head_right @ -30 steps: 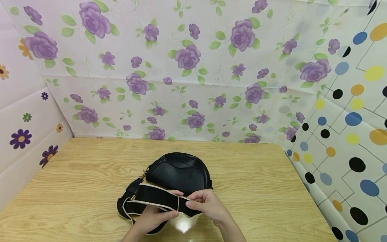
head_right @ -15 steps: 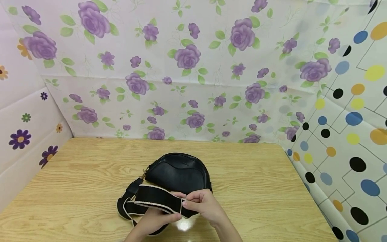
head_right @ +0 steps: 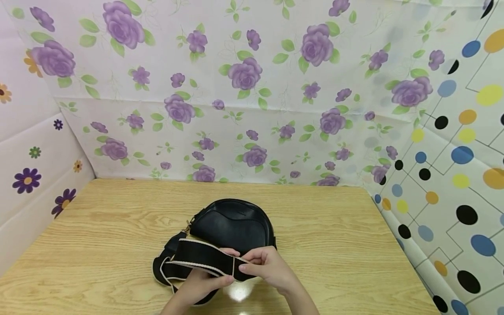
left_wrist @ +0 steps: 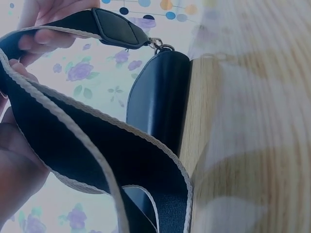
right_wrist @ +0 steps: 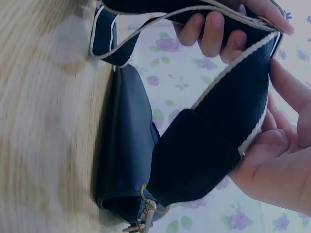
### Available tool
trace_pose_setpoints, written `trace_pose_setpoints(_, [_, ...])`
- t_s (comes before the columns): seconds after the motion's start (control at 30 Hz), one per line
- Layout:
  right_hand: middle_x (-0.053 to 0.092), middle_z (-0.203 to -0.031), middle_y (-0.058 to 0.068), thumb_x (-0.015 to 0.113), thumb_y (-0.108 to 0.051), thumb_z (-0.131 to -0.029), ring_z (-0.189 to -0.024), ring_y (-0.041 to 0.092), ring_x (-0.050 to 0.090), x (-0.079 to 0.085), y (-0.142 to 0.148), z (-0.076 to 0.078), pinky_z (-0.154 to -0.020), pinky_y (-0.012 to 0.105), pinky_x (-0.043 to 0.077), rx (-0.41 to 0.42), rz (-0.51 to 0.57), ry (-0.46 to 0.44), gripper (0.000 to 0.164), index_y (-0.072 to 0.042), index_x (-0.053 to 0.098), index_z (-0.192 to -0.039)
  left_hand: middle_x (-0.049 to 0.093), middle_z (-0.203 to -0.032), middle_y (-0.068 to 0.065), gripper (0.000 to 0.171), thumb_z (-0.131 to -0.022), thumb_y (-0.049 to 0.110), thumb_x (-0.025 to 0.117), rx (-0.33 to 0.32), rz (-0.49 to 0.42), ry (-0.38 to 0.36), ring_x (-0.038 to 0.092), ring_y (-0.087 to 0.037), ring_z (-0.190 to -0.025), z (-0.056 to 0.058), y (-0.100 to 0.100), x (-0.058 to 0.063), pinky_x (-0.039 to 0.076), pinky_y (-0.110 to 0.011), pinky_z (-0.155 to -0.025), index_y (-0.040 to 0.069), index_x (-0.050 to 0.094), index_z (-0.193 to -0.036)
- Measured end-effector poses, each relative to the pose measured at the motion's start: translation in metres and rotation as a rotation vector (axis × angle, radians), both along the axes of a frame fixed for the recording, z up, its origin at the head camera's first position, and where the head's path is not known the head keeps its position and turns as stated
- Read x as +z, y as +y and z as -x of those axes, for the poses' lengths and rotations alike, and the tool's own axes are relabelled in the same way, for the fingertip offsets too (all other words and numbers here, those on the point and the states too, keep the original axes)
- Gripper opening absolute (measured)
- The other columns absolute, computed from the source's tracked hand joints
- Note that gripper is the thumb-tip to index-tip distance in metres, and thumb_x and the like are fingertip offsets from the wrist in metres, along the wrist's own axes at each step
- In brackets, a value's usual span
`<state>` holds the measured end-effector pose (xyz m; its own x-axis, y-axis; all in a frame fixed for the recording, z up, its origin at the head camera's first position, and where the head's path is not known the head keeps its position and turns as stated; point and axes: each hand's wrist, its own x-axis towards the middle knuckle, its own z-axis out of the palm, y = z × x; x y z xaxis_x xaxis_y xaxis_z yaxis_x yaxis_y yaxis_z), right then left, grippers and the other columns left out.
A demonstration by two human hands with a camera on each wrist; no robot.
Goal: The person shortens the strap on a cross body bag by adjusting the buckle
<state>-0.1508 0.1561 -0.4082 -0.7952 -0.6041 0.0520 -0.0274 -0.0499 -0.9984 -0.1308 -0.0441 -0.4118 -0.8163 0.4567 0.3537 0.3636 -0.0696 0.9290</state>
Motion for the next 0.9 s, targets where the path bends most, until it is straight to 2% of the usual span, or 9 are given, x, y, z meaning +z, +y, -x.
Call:
trace_pose_setpoints(0.2, [0.064, -0.078, -0.004, 0.057, -0.006, -0.086, -0.072, 0.006, 0.057, -0.001, 0.005, 0.001, -0.065, 0.021, 0.046, 0.011, -0.071, 0.042, 0.028, 0.020, 0.054, -0.094, 0.053, -0.114, -0.022, 0.039, -0.080, 0.002, 0.065, 0.011, 0.017, -0.039, 0.052, -0.012, -0.101, -0.001, -0.003, 0.001, 0.043, -0.027, -0.084, -0.006, 0.051, -0.115])
trace_pose_setpoints(0.33, [0.063, -0.077, -0.003, 0.055, -0.004, -0.087, -0.070, 0.006, 0.056, -0.002, 0.006, 0.001, -0.063, 0.021, 0.045, 0.008, -0.081, 0.071, 0.024, 0.020, 0.055, -0.092, 0.054, -0.114, -0.019, 0.039, -0.080, 0.001, 0.064, -0.001, 0.010, -0.045, 0.052, -0.013, -0.102, 0.000, -0.004, 0.000, 0.043, -0.028, -0.085, -0.006, 0.051, -0.117])
trace_pose_setpoints(0.6, [0.062, -0.075, -0.006, 0.054, -0.002, -0.087, -0.066, 0.003, 0.055, -0.001, 0.007, 0.001, -0.062, 0.019, 0.046, 0.002, -0.036, 0.103, 0.024, 0.022, 0.053, -0.091, 0.054, -0.118, -0.013, 0.041, -0.080, 0.002, 0.065, -0.015, -0.028, -0.010, 0.052, -0.015, -0.104, 0.009, -0.005, -0.021, 0.043, -0.028, -0.085, 0.002, 0.052, -0.119])
trace_pose_setpoints(0.67, [0.061, -0.074, -0.007, 0.054, -0.002, -0.087, -0.064, 0.002, 0.052, 0.000, 0.007, 0.001, -0.061, 0.018, 0.045, -0.003, -0.034, 0.106, 0.024, 0.022, 0.053, -0.091, 0.054, -0.118, -0.014, 0.041, -0.080, 0.002, 0.065, -0.017, -0.022, -0.012, 0.051, -0.015, -0.105, 0.008, -0.005, -0.018, 0.043, -0.028, -0.085, 0.001, 0.052, -0.119])
trace_pose_setpoints(0.83, [0.064, -0.077, -0.005, 0.054, -0.002, -0.087, -0.068, 0.004, 0.056, 0.000, 0.006, 0.002, -0.063, 0.019, 0.047, -0.008, -0.025, 0.088, 0.025, 0.023, 0.052, -0.093, 0.053, -0.118, -0.016, 0.042, -0.079, 0.002, 0.066, -0.027, -0.009, -0.011, 0.052, -0.014, -0.103, 0.009, -0.005, -0.018, 0.043, -0.028, -0.084, 0.001, 0.052, -0.119])
trace_pose_setpoints(0.9, [0.064, -0.079, -0.005, 0.055, -0.002, -0.087, -0.071, 0.005, 0.058, 0.000, 0.006, 0.002, -0.064, 0.020, 0.047, -0.008, -0.022, 0.079, 0.026, 0.023, 0.052, -0.094, 0.053, -0.118, -0.015, 0.042, -0.079, 0.003, 0.066, -0.041, -0.023, -0.001, 0.052, -0.013, -0.101, 0.011, -0.005, -0.025, 0.044, -0.028, -0.082, 0.003, 0.053, -0.119])
